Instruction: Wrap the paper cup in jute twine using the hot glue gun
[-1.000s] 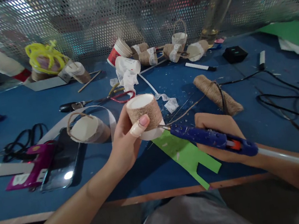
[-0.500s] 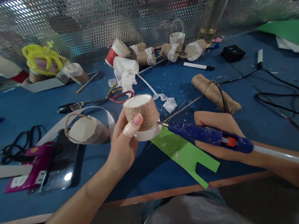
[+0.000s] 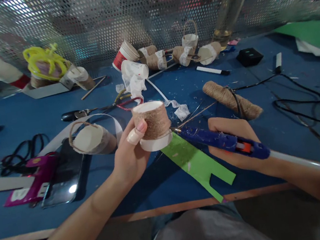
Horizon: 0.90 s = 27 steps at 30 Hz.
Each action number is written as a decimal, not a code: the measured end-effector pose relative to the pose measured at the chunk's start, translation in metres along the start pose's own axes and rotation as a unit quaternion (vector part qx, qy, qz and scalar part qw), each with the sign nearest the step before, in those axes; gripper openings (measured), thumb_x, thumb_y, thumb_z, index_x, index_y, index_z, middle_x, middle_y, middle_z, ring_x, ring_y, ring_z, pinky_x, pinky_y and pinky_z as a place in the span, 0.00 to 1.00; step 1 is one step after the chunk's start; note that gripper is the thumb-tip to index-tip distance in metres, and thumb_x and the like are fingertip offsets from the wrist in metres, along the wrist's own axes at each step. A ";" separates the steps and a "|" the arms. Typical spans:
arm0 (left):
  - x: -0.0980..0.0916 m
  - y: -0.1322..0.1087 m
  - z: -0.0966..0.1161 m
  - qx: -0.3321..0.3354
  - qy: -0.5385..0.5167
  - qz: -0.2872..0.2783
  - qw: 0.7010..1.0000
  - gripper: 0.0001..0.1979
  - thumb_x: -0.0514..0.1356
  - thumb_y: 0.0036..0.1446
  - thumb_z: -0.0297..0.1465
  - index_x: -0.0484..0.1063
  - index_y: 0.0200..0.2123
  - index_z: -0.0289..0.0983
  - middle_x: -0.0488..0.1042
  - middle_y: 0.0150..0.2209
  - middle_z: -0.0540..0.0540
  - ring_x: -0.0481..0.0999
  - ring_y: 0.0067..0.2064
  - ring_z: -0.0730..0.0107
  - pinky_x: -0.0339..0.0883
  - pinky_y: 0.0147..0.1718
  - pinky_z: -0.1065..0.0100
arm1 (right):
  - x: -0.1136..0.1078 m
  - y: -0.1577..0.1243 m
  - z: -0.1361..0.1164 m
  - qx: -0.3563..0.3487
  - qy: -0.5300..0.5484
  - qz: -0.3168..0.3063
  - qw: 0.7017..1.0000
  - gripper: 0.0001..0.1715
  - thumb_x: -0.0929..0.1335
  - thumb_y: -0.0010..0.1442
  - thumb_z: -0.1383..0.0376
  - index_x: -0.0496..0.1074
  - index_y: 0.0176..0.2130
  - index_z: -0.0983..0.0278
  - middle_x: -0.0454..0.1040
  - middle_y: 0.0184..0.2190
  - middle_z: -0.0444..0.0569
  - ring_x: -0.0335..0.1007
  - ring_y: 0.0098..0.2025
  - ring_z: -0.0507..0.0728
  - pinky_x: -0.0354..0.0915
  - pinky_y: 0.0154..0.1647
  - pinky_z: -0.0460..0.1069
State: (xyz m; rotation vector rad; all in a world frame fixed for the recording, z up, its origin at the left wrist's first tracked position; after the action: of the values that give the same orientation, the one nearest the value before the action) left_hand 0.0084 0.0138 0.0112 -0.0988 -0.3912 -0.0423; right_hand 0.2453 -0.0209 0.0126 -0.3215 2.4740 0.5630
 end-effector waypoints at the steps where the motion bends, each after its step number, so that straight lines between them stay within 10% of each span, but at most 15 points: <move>1: 0.000 0.000 0.000 0.001 -0.002 -0.001 1.000 0.19 0.69 0.55 0.43 0.81 0.49 0.46 0.82 0.47 0.45 0.75 0.60 0.47 0.75 0.53 0.54 | 0.000 0.000 0.001 0.000 -0.002 -0.004 1.000 0.18 0.70 0.59 0.70 0.56 0.27 0.59 0.59 0.24 0.41 0.55 0.24 0.52 0.52 0.25 0.50; 8: -0.006 0.003 -0.003 0.004 -0.015 -0.029 0.999 0.19 0.68 0.58 0.43 0.80 0.51 0.44 0.82 0.48 0.45 0.75 0.60 0.49 0.73 0.55 0.54 | 0.000 0.002 0.007 0.052 0.015 -0.013 0.998 0.16 0.70 0.57 0.72 0.61 0.27 0.59 0.62 0.23 0.40 0.61 0.24 0.51 0.56 0.25 0.49; 15: -0.004 0.002 -0.005 -0.032 -0.030 -0.059 0.997 0.18 0.68 0.57 0.44 0.81 0.47 0.41 0.83 0.46 0.45 0.79 0.55 0.53 0.74 0.52 0.59 | -0.006 0.006 -0.001 0.060 0.076 0.135 0.986 0.06 0.73 0.62 0.65 0.73 0.38 0.55 0.73 0.28 0.41 0.69 0.26 0.54 0.69 0.29 0.51; 19: 0.001 0.000 -0.006 -0.059 -0.036 -0.081 0.994 0.17 0.70 0.55 0.44 0.82 0.43 0.40 0.84 0.44 0.45 0.80 0.54 0.52 0.75 0.50 0.60 | 0.000 0.005 0.001 0.017 0.086 0.102 0.991 0.27 0.78 0.57 0.63 0.73 0.53 0.51 0.79 0.38 0.42 0.76 0.34 0.56 0.74 0.37 0.53; 27: 0.004 0.001 -0.008 -0.061 -0.020 -0.091 0.994 0.17 0.70 0.56 0.42 0.81 0.45 0.39 0.84 0.45 0.43 0.81 0.51 0.52 0.75 0.47 0.60 | 0.006 0.004 -0.001 0.045 0.159 0.095 0.982 0.09 0.77 0.60 0.65 0.76 0.38 0.54 0.83 0.38 0.42 0.81 0.42 0.58 0.76 0.42 0.54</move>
State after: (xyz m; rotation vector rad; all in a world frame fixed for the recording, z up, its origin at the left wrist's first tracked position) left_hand 0.0154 0.0140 0.0059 -0.1849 -0.4370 -0.2442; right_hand 0.2387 -0.0182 0.0109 -0.1488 2.8509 0.5052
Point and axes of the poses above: each hand's wrist, its own y-axis towards the middle knuckle, its own x-axis out of the palm, z = x × y, the point moved 2 cm from there along y, towards the middle knuckle
